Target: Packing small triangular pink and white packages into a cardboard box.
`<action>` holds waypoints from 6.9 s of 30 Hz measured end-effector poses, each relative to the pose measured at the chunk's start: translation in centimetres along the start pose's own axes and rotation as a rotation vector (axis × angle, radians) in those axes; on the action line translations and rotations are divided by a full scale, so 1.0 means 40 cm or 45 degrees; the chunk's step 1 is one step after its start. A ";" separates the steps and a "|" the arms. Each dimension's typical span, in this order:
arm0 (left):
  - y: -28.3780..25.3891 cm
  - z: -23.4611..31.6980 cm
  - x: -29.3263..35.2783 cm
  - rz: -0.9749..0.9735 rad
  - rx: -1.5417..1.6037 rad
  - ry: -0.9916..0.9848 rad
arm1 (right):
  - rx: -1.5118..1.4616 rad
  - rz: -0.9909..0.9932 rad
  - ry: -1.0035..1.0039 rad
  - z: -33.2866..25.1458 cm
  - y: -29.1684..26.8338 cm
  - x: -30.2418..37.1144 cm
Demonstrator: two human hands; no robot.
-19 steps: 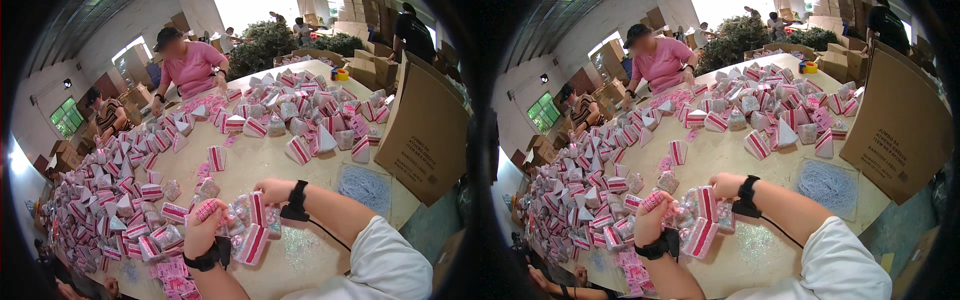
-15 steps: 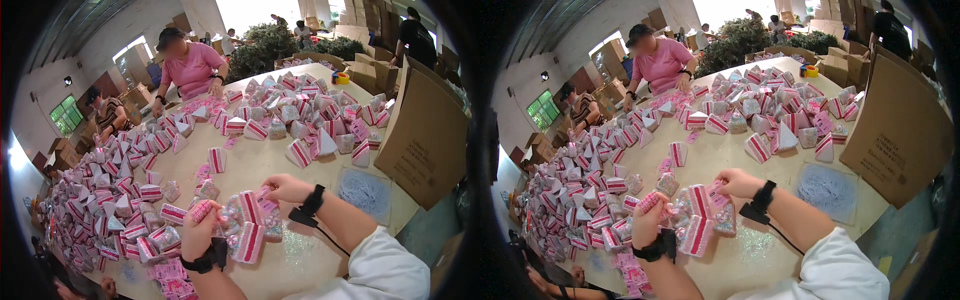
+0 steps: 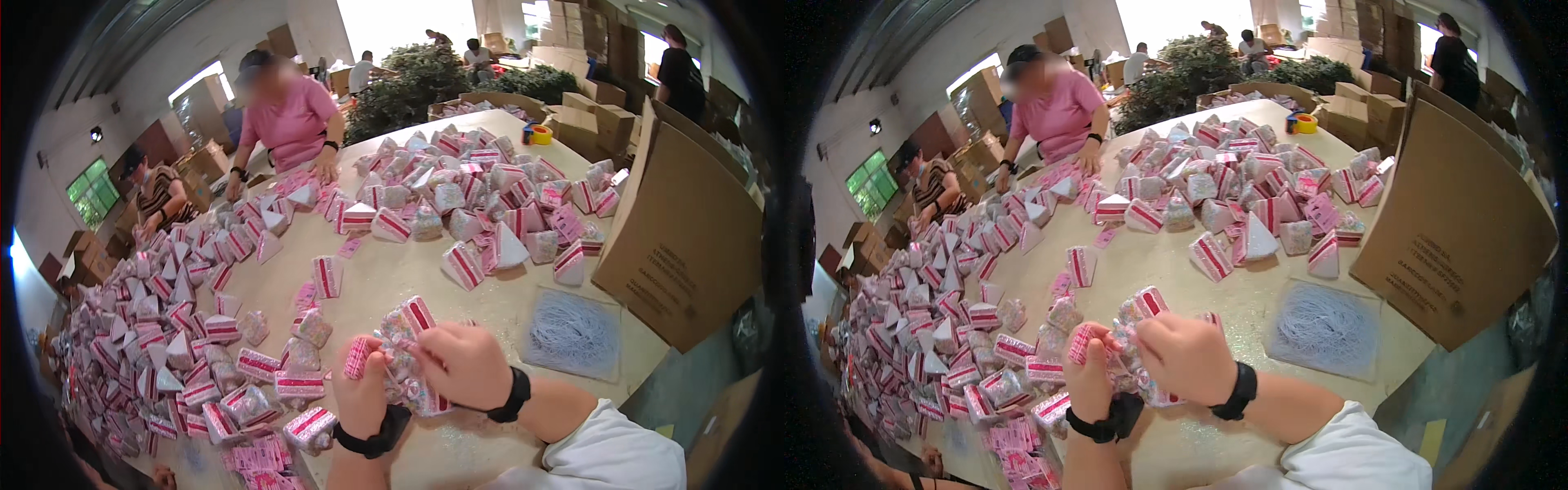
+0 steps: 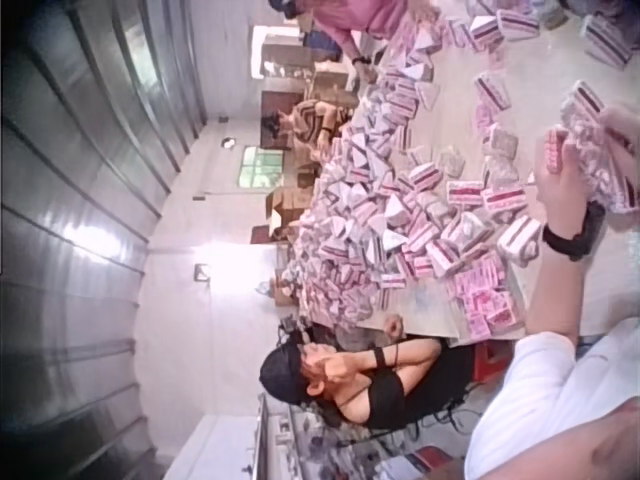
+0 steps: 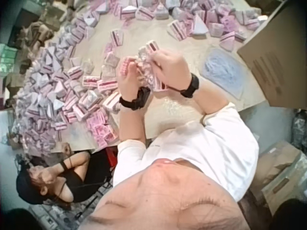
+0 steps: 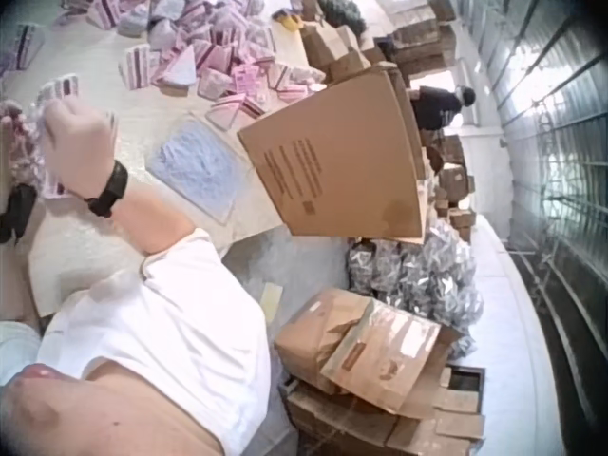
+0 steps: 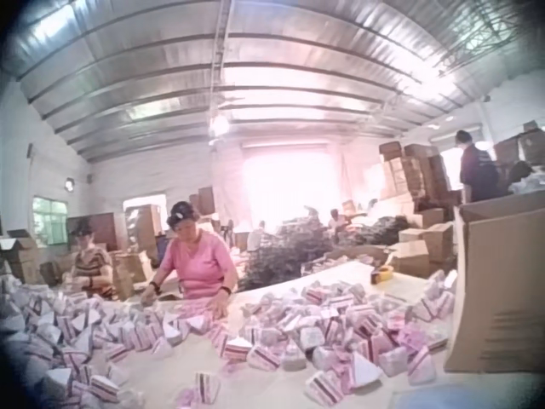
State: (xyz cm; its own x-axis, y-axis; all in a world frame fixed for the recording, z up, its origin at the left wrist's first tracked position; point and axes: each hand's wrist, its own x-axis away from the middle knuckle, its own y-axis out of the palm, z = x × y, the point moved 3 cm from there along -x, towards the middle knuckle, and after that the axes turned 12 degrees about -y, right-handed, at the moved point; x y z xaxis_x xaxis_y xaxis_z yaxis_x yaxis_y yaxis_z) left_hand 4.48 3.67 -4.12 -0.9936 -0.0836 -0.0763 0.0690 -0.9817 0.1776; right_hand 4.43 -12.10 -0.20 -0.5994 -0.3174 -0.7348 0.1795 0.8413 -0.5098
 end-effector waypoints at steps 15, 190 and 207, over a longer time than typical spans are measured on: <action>0.059 -0.089 -0.002 -0.279 0.171 -0.188 | -0.889 -0.071 0.583 0.029 0.086 0.050; 0.094 0.031 0.033 -0.209 -0.826 -0.445 | -0.142 -0.281 -0.009 0.048 -0.015 0.001; 0.016 0.000 0.027 -0.903 0.333 -0.350 | -0.111 -0.149 -0.537 0.033 -0.028 -0.001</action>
State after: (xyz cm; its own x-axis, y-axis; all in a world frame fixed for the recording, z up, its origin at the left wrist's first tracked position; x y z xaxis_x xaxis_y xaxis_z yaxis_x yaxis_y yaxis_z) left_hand 3.44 2.96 -4.11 -0.7818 0.6232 -0.0190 -0.5762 -0.7105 0.4040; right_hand 5.29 -13.60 -0.18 -0.2377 -0.5479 -0.8020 0.0521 0.8173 -0.5738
